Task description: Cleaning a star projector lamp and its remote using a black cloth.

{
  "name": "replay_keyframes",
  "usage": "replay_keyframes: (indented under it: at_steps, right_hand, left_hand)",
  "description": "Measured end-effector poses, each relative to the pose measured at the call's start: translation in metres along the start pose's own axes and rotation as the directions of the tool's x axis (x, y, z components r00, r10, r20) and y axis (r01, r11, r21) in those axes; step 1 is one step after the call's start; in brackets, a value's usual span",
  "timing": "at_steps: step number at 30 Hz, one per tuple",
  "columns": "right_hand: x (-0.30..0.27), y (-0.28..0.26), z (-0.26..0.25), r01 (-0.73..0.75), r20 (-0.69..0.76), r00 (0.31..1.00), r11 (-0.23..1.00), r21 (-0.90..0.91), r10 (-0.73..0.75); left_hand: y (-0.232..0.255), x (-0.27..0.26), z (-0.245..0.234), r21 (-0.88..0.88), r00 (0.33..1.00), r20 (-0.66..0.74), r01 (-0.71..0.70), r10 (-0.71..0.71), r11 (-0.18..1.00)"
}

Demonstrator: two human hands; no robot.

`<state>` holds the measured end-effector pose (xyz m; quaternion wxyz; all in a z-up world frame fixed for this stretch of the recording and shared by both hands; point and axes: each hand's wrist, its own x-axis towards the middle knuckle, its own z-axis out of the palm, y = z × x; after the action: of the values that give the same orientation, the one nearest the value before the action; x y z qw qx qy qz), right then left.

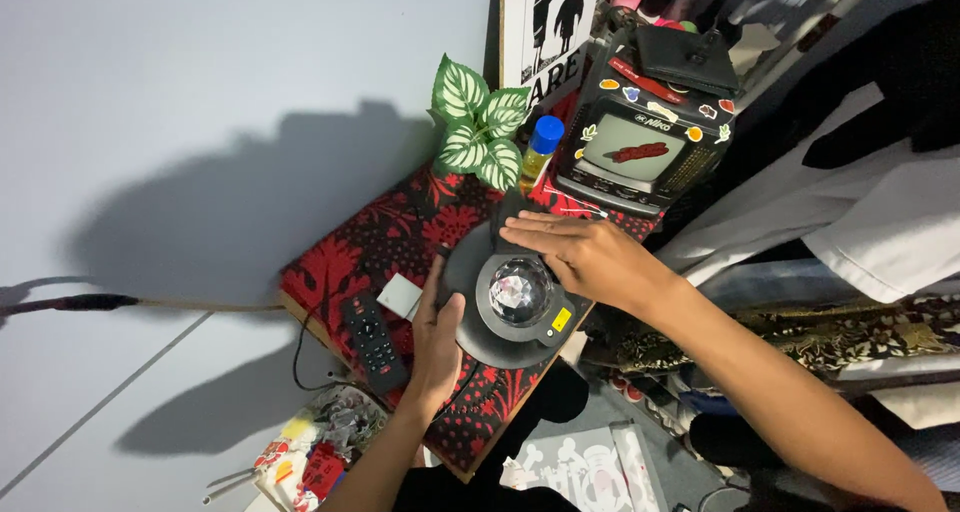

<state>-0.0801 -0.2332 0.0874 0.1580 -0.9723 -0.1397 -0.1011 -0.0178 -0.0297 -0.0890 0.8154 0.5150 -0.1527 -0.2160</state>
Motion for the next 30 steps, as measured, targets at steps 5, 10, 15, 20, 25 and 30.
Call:
replay_keyframes:
  at_steps: [5, 10, 15, 20, 25, 30]
  right_hand:
    - [-0.013, -0.005, 0.002, -0.105, -0.023, 0.994, 0.994, 0.021, 0.106]
    - [-0.026, -0.014, 0.007, -0.249, -0.031, 0.968, 0.968, 0.033, 0.25]
    - [-0.039, -0.021, 0.014, -0.315, -0.086, 0.943, 0.946, 0.071, 0.321]
    - [-0.048, -0.039, 0.018, -0.483, -0.101, 0.86, 0.862, 0.154, 0.5]
    - [-0.057, -0.055, 0.02, -0.693, -0.041, 0.693, 0.681, 0.238, 0.72]
    - [-0.076, -0.061, 0.034, -0.771, -0.058, 0.554, 0.538, 0.341, 0.83]
  left_hand:
    - [0.007, -0.003, 0.004, -0.125, 0.999, 0.011, 0.039, -0.038, 0.991]
    - [-0.002, -0.001, 0.002, -0.142, 1.0, 0.02, 0.007, -0.004, 0.99]
    - [0.002, -0.002, 0.004, -0.09, 1.0, 0.008, 0.028, -0.027, 0.996]
    - [0.004, -0.003, 0.004, -0.044, 1.0, 0.011, 0.009, -0.009, 0.999]
    - [0.005, -0.005, 0.003, 0.072, 1.0, -0.011, 0.022, -0.021, 0.997]
    - [-0.005, -0.009, 0.003, -0.055, 0.999, 0.033, 0.002, -0.001, 0.998]
